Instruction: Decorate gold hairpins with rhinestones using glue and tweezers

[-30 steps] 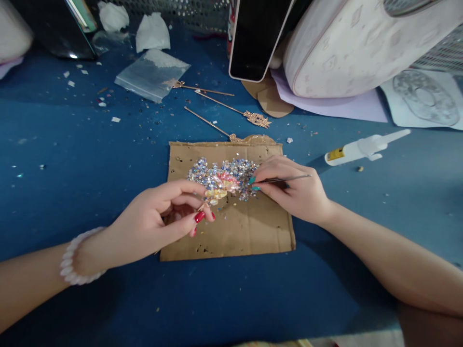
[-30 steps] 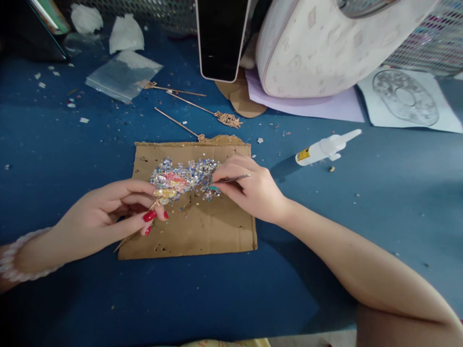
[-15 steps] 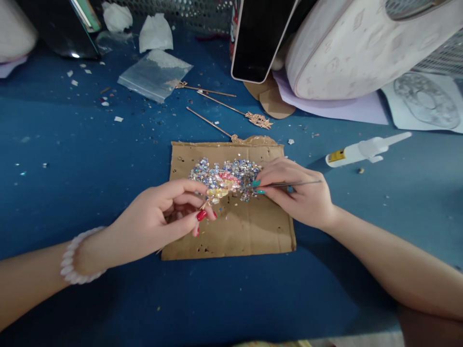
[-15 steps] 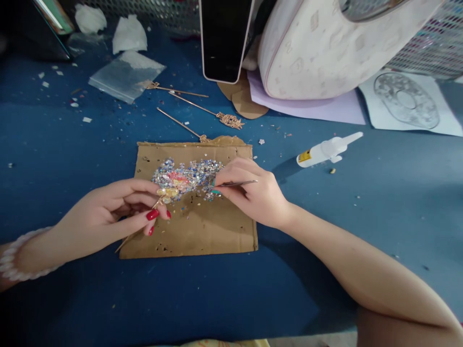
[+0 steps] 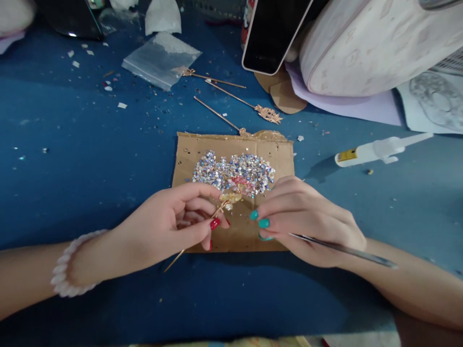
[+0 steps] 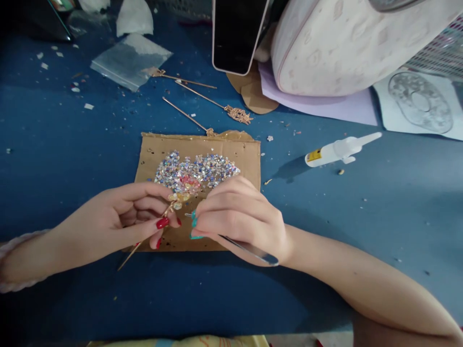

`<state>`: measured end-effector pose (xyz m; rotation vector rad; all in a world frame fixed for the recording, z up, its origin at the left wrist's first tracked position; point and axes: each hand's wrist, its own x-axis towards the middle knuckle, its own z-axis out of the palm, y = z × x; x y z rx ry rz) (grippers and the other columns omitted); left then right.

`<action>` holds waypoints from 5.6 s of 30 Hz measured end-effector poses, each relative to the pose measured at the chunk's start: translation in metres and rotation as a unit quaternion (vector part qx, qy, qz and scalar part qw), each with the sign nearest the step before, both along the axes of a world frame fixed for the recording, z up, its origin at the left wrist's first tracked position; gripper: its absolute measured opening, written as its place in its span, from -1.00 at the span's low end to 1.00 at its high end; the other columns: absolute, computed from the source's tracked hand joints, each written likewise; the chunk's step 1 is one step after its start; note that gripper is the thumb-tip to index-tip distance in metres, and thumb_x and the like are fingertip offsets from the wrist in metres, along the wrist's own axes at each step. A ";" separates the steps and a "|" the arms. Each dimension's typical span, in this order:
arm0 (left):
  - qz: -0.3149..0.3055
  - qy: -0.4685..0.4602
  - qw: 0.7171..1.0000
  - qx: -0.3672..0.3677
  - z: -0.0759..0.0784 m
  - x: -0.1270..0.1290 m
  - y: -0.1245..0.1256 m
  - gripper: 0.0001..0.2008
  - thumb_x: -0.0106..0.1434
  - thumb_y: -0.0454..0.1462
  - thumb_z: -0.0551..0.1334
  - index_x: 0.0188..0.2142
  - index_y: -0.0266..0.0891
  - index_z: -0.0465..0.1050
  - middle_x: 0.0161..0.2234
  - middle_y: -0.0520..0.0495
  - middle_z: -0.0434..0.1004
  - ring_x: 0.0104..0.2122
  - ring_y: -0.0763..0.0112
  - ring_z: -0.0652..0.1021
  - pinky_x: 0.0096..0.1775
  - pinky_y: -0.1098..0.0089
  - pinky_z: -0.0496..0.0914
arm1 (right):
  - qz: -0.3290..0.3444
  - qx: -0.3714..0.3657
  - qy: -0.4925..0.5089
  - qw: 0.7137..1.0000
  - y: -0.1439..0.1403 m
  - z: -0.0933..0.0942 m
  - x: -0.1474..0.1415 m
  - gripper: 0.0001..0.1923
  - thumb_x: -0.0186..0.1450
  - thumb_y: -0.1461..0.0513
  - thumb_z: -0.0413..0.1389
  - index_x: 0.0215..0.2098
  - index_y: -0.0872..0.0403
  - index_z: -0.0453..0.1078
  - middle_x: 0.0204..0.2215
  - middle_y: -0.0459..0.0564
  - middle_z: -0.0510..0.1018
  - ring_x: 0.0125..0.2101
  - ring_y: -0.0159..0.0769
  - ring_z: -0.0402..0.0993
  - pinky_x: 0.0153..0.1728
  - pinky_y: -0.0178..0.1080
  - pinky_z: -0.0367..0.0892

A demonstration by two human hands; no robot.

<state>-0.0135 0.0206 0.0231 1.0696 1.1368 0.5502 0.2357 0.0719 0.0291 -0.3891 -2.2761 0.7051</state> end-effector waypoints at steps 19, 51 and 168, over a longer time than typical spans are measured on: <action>0.032 0.020 0.997 -0.060 0.018 0.009 -0.002 -0.77 0.23 -0.32 0.25 -0.10 -0.13 0.41 -0.37 0.15 0.62 -0.48 0.56 0.61 -0.37 0.61 0.52 | -0.003 0.053 0.023 0.998 0.000 -0.010 -0.007 -0.93 0.30 0.40 0.21 -0.23 0.18 0.46 -0.33 0.10 0.67 -0.24 -0.25 0.62 -0.22 -0.15 0.55; 0.017 0.036 0.998 -0.057 0.019 0.009 0.000 -0.78 0.23 -0.29 0.25 -0.11 -0.13 0.42 -0.39 0.12 0.62 -0.48 0.50 0.63 -0.37 0.58 0.53 | -0.001 0.055 0.015 0.998 -0.001 -0.010 -0.006 -0.91 0.27 0.41 0.23 -0.23 0.22 0.49 -0.31 0.10 0.67 -0.22 -0.24 0.62 -0.21 -0.16 0.53; -0.006 0.070 0.997 0.016 0.003 -0.010 0.012 -0.90 0.28 -0.28 0.17 -0.20 -0.14 0.30 -0.39 0.07 0.55 -0.54 0.58 0.54 -0.56 0.61 0.34 | -0.124 0.028 -0.035 0.991 0.036 -0.038 0.014 -0.86 0.27 0.40 0.19 -0.30 0.03 0.50 -0.42 -0.05 0.64 -0.33 -0.24 0.58 -0.25 -0.11 0.50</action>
